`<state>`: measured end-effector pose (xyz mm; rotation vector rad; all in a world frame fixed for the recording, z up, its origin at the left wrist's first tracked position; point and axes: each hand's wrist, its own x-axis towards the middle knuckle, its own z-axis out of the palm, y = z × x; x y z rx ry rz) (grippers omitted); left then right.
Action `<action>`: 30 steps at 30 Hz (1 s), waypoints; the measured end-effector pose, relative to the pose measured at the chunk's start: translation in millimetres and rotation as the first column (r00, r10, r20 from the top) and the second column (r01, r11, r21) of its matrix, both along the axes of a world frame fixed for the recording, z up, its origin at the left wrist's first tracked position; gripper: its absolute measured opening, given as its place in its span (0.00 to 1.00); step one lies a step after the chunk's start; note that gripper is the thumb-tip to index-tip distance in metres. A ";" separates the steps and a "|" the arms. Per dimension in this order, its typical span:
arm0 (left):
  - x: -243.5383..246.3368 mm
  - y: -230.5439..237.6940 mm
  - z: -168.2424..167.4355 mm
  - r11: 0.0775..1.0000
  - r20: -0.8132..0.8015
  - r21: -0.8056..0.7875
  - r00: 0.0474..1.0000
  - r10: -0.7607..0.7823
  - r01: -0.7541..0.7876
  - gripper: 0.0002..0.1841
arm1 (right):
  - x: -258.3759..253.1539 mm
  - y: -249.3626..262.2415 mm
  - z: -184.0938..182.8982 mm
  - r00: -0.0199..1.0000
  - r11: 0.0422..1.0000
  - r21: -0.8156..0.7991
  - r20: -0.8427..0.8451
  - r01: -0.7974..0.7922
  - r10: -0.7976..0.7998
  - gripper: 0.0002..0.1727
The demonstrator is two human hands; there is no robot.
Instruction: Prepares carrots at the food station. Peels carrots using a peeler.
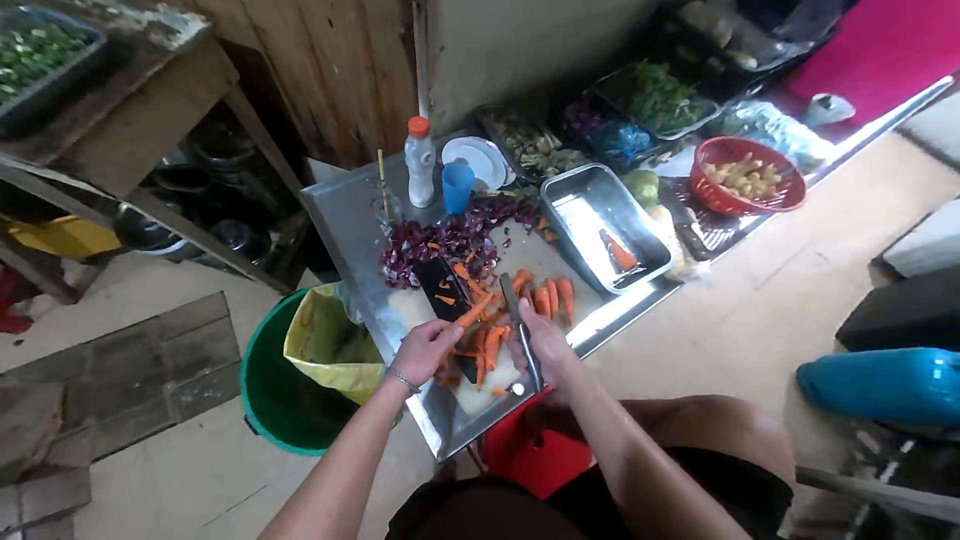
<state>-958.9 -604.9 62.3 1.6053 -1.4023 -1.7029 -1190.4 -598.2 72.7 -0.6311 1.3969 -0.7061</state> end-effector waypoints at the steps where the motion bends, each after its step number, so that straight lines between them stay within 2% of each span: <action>1: 1.8 0.2 2.9 0.999 0.042 -0.020 0.999 -0.027 0.028 0.17 | 2.5 -2.8 5.3 1.000 1.000 0.012 0.000 -0.020 0.020 0.38; 5: 5.1 1.8 17.4 0.990 0.220 -0.093 0.972 -0.084 0.107 0.17 | 11.2 -4.7 21.1 0.994 0.993 0.028 -0.001 -0.112 0.112 0.37; 10: 6.7 3.3 34.0 0.969 0.454 -0.136 0.882 -0.124 0.206 0.20 | 10.5 -2.9 22.1 0.980 0.991 0.015 -0.148 -0.135 0.136 0.37; 12: 6.9 0.0 31.7 0.973 0.458 -0.079 0.875 -0.157 0.217 0.22 | 13.2 2.1 21.8 0.928 0.970 -0.067 -0.312 -0.233 0.202 0.36; 15: 2.8 1.5 28.6 0.983 0.474 -0.032 0.869 -0.144 0.180 0.22 | 22.0 11.6 15.7 0.779 0.897 -0.137 -0.561 -0.421 0.280 0.36; 18: -2.8 3.8 35.4 0.972 0.550 -0.035 0.816 -0.177 0.234 0.24 | 28.4 16.9 15.2 0.806 0.902 -0.198 -0.547 -0.385 0.224 0.40; 21: -4.2 3.0 40.4 0.961 0.612 -0.042 0.767 -0.193 0.275 0.26 | 32.9 16.9 33.5 0.857 0.903 -0.301 -0.499 -0.307 0.125 0.38; 24: -2.4 1.9 38.6 0.946 0.645 -0.078 0.739 -0.194 0.315 0.26 | 33.2 17.3 58.3 0.863 0.842 -0.461 -0.506 -0.281 0.011 0.37; 27: -1.2 1.2 35.2 0.942 0.665 -0.072 0.720 -0.199 0.326 0.26 | 36.4 22.0 79.9 0.898 0.766 -0.618 -0.421 -0.179 -0.130 0.35; 29: -1.0 0.8 32.8 0.947 0.658 -0.070 0.728 -0.193 0.315 0.25 | 40.2 26.8 75.5 0.880 0.702 -0.683 -0.442 -0.203 -0.175 0.37; 30: -1.1 0.3 32.0 0.947 0.645 -0.079 0.740 -0.190 0.312 0.25 | 41.7 27.7 60.4 0.846 0.692 -0.672 -0.505 -0.263 -0.170 0.38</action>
